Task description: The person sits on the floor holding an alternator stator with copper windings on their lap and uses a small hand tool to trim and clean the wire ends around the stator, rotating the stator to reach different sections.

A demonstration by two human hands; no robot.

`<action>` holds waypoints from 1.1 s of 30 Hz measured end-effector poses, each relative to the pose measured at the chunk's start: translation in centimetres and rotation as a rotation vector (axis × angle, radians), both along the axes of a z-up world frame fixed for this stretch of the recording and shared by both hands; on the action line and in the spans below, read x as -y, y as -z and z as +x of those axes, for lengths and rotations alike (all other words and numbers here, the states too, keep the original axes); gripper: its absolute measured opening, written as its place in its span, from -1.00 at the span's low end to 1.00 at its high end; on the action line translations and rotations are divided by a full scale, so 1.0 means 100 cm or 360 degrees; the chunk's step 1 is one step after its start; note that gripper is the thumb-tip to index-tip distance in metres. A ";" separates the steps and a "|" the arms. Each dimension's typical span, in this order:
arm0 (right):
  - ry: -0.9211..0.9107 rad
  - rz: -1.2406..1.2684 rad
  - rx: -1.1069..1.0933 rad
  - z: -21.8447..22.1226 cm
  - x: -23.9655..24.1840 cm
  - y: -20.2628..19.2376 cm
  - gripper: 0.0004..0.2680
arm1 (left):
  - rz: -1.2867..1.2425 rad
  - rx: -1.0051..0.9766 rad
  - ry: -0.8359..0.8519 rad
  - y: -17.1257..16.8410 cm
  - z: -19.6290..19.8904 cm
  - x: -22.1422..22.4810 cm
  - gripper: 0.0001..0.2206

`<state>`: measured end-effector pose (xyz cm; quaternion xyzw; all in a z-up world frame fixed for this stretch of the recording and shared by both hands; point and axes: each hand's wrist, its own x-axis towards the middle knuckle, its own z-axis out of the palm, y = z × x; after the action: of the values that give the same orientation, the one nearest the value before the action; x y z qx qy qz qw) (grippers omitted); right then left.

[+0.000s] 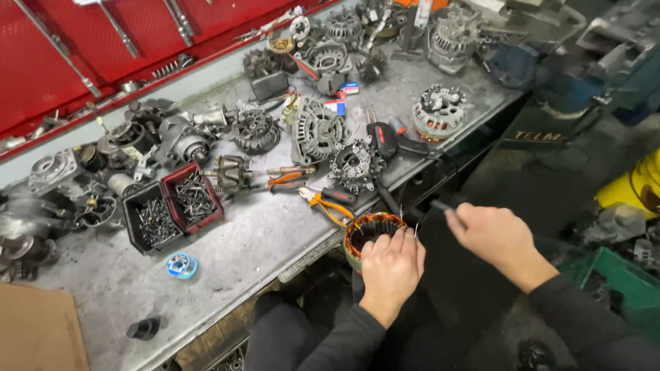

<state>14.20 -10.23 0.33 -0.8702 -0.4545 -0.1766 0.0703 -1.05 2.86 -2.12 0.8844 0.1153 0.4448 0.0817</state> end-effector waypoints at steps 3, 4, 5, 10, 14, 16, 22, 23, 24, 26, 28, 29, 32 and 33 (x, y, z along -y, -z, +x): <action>0.0083 0.0160 -0.0092 -0.008 -0.004 -0.005 -0.69 | 0.0017 0.0047 -0.0026 0.000 0.006 -0.004 -0.83; -0.0044 0.0131 -0.0144 -0.015 -0.004 0.004 -0.70 | 0.0011 0.0041 -0.0022 0.002 0.004 -0.003 -0.83; -0.0171 0.0103 -0.0198 -0.022 -0.004 0.014 -0.72 | 0.0005 0.0034 -0.0017 0.004 0.003 -0.001 -0.83; -0.0083 0.0188 -0.0187 -0.020 -0.005 0.004 -0.70 | -0.0010 0.0051 0.0022 -0.002 0.001 -0.002 -0.81; -0.0161 0.0199 -0.0199 -0.007 -0.007 0.007 -0.71 | -0.0051 0.0044 0.0045 -0.005 -0.001 -0.002 -0.81; -0.0025 0.0251 -0.0287 -0.006 -0.004 0.002 -0.71 | -0.0057 0.0066 0.0053 -0.009 -0.001 -0.004 -0.82; -0.0184 0.0526 -0.0847 -0.026 0.000 0.017 -0.77 | -0.0264 0.0164 0.0169 -0.007 0.001 -0.023 -0.86; -0.0327 0.0584 -0.0946 -0.033 0.000 0.018 -0.80 | -0.0357 0.0191 0.0228 -0.007 0.001 -0.028 -0.83; -0.0333 0.0581 -0.0949 -0.037 0.003 0.022 -0.80 | -0.0358 0.0190 0.0221 -0.006 0.001 -0.033 -0.83; -0.0248 0.0503 -0.1075 -0.047 0.009 0.028 -0.78 | -0.0508 0.0239 0.0399 -0.004 0.002 -0.043 -0.75; -0.0264 0.0595 -0.1042 -0.060 0.015 0.022 -0.79 | -0.0627 0.0220 0.0495 -0.006 0.001 -0.053 -0.74; -0.0273 0.0690 -0.1008 -0.067 0.019 0.019 -0.78 | -0.0745 0.0199 0.0597 -0.006 0.001 -0.057 -0.73; -0.0329 0.0829 -0.0700 -0.083 0.019 0.001 -0.59 | -0.1121 0.0068 0.0774 0.006 0.005 -0.077 -0.72; -0.0332 0.0823 -0.0705 -0.086 0.017 -0.002 -0.59 | -0.1126 0.0069 0.0767 0.011 0.006 -0.082 -0.72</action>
<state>5.59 -11.89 0.50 -0.7897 -0.4550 -0.0846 0.4028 -0.43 11.07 -3.18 0.7939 0.0491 0.3644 0.4842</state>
